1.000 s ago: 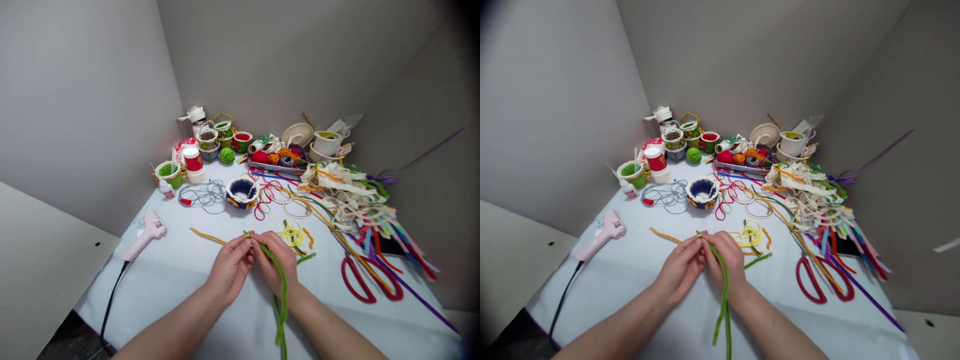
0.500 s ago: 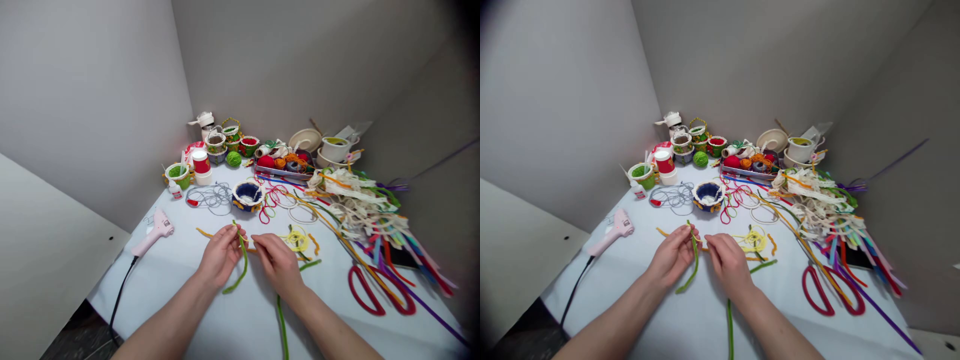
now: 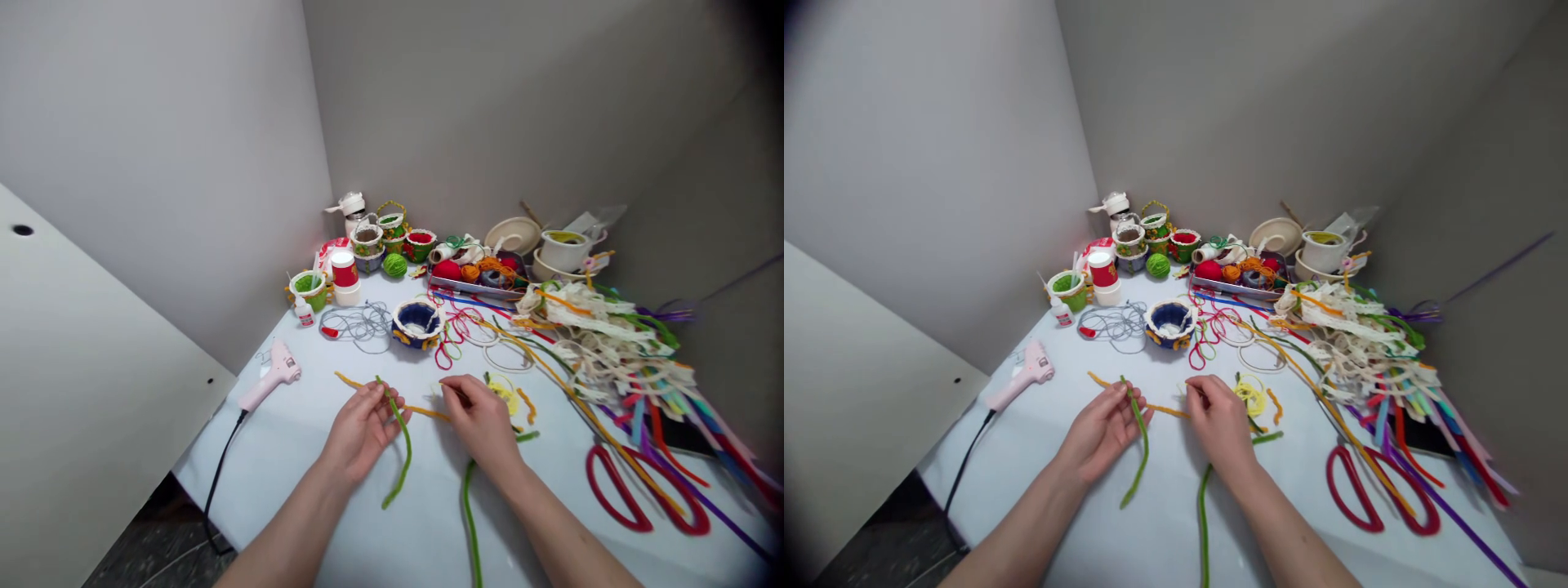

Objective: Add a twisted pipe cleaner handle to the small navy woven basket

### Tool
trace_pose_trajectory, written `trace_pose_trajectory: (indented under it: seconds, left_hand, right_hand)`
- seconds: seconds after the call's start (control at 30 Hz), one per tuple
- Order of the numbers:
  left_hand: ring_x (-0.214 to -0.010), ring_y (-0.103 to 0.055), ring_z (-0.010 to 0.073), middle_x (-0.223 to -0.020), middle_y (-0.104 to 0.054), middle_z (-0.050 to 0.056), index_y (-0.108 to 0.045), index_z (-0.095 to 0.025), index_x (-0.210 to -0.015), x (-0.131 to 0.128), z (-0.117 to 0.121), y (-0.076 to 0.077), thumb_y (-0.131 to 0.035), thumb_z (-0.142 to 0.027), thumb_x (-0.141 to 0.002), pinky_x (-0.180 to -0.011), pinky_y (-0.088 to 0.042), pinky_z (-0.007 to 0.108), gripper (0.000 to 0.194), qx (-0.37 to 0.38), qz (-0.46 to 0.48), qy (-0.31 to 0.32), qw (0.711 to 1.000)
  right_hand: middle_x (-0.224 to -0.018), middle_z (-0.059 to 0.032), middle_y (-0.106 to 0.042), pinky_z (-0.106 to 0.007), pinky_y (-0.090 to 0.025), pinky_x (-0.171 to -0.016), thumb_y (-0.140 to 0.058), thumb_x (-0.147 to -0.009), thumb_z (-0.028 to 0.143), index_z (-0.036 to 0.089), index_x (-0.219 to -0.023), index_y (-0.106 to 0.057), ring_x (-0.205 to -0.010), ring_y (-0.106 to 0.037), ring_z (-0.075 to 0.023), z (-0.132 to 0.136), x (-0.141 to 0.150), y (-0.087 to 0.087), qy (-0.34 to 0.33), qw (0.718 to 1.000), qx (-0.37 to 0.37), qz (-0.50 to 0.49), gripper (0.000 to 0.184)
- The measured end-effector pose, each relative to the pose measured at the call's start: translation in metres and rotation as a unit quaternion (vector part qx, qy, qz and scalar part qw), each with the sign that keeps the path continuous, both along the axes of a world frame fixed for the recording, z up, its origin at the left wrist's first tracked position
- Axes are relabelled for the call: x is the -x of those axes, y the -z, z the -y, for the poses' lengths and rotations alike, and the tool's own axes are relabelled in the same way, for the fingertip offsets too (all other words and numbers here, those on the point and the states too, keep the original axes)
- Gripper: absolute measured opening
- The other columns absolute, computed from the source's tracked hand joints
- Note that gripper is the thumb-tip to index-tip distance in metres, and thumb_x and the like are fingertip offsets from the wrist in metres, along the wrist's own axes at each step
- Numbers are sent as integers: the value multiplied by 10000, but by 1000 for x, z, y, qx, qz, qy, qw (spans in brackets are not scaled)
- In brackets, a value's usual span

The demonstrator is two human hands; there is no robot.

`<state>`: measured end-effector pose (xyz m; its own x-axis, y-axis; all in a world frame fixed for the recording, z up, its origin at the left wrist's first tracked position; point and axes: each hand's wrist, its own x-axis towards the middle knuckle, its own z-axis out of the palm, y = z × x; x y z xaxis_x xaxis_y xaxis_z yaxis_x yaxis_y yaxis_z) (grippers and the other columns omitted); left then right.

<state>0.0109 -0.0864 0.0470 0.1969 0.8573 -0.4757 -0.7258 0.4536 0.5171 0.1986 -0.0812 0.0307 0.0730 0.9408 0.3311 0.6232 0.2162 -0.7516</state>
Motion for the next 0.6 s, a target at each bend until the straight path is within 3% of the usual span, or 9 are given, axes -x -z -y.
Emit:
trace_pose_trajectory:
  seconds: [0.27,0.37,0.5,0.6]
  left_hand:
    - [-623,-592,54,-788,-600,22,-613,-112,-962,3,4,-2,-592,-103,-846,-631,-538,180,118,3,5,13,1000]
    - [-644,-605,58,-809,-608,40,-607,-98,-992,6,6,0,-584,-50,-830,-626,-529,156,171,15,12,11,1000]
    - [-622,-603,60,-783,-614,35,-576,-130,-965,7,8,1,-601,-43,-814,-616,-527,155,176,16,26,15,999]
    - [-608,-601,57,-763,-619,33,-556,-140,-914,6,10,0,-610,-45,-808,-605,-520,146,152,13,33,26,999]
  right_hand:
    - [-796,-45,-686,-312,-463,-647,-509,-879,306,180,-879,-672,-666,-599,-177,-3,2,4,-32,997,61,-34,206]
    - [-907,-61,-683,-371,-457,-775,-526,-866,277,196,-915,-675,-848,-605,-217,-5,2,3,-34,999,9,30,177]
    - [-1010,-72,-661,-447,-399,-869,-576,-841,277,234,-976,-679,-986,-556,-258,-6,11,-10,-28,994,-52,96,175]
    - [-936,-57,-672,-394,-423,-829,-566,-855,286,226,-947,-679,-922,-577,-225,-8,26,-26,-99,994,2,43,158]
